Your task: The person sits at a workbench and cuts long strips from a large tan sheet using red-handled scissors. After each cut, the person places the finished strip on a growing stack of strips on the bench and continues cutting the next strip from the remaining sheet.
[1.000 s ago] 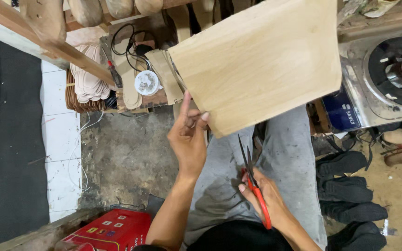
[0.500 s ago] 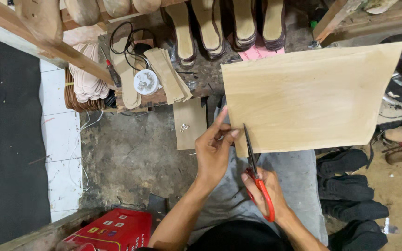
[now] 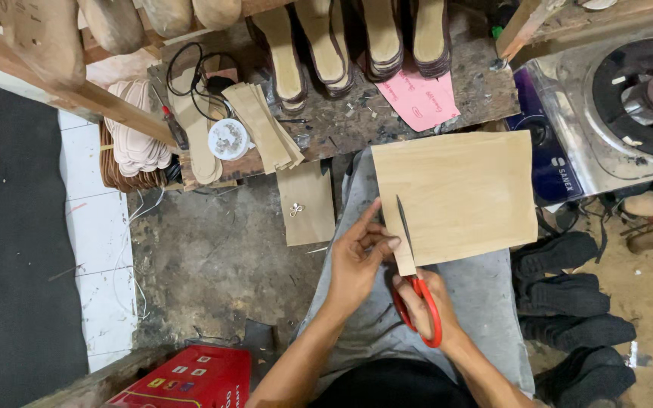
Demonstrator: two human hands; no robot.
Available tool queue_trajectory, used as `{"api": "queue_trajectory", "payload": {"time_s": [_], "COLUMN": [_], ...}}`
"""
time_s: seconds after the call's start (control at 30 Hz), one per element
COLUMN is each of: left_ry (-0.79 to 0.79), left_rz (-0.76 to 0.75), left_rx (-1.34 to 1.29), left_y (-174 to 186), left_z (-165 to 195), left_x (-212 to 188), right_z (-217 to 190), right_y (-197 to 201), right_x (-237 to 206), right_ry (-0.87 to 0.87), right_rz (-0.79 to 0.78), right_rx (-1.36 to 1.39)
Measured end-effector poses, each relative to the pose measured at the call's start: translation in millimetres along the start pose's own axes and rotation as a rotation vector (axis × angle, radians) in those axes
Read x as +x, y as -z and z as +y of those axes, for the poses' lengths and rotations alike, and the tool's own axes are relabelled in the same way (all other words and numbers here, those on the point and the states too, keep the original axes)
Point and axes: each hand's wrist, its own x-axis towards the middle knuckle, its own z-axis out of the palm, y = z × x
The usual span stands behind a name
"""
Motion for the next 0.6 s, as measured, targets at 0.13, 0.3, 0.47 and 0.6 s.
{"api": "queue_trajectory", "payload": {"time_s": [0.13, 0.3, 0.47, 0.6], "left_ry": [-0.101, -0.268, -0.031, 0.001], "left_rz": [-0.011, 0.049, -0.033, -0.019], "left_rx": [-0.004, 0.135, -0.039, -0.035], "left_y": [10, 20, 9, 6], "left_z": [-1, -8, -21, -12], "left_x": [25, 39, 15, 11], "right_z": [-10, -50, -57, -42], "right_y": [-2, 34, 35, 17], "right_x": [0, -3, -1, -1], "right_ry": [0.000, -0.285, -0.111, 0.015], "right_rz": [0.032, -0.197, -0.117, -0.015], "right_rx": [-0.003, -0.037, -0.092, -0.220]}}
